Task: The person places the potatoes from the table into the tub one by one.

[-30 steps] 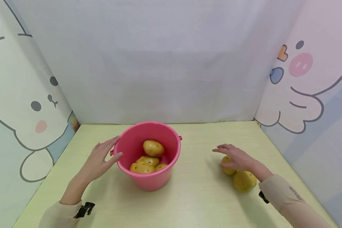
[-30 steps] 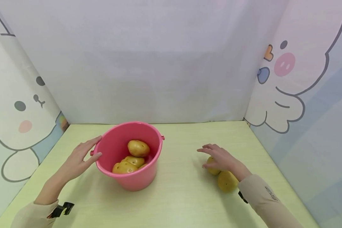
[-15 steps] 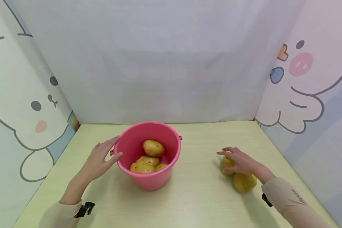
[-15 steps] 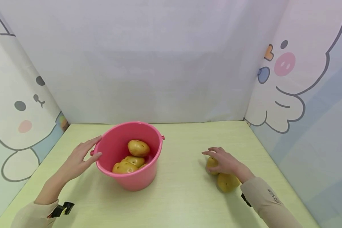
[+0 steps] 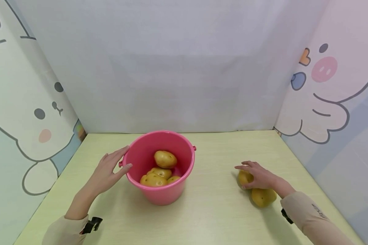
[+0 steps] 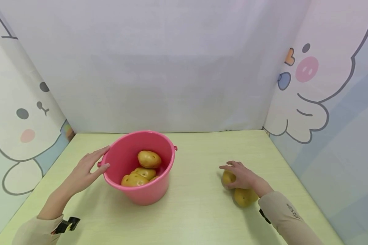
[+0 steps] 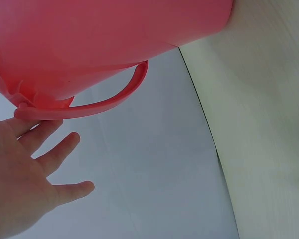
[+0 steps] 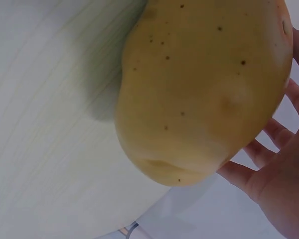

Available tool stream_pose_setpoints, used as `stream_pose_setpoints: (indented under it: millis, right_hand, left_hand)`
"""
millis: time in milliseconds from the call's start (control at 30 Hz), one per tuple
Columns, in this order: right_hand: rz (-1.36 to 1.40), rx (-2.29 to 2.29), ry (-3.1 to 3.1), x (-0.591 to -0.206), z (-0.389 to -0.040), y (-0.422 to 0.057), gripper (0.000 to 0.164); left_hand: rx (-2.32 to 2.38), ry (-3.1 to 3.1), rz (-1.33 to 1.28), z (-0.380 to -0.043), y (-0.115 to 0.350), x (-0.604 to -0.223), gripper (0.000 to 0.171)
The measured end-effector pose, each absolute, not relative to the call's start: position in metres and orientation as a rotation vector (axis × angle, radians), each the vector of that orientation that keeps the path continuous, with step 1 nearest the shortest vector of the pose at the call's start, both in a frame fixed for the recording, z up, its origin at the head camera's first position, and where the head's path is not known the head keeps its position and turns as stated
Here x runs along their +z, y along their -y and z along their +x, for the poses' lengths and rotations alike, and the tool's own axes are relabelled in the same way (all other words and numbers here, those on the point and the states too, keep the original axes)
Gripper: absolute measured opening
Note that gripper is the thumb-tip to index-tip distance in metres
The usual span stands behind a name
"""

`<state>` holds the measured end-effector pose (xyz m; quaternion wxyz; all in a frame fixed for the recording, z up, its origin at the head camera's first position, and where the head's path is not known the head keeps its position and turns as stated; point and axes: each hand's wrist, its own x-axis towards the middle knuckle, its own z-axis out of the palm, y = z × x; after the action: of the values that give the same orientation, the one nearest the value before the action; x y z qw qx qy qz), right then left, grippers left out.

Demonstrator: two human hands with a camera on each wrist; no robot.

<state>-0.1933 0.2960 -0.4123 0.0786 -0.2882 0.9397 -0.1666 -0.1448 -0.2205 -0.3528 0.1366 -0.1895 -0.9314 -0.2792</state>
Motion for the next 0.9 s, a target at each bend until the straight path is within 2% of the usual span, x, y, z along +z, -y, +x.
stream_pose_setpoints:
  millis: [900]
  right_hand:
    - [-0.857, -0.439, -2.832, -0.4166, -0.1987, -0.3013, 0.062]
  left_hand:
    - [-0.818, 2.691, -0.557, -0.1433, 0.2198, -0.3514, 0.063]
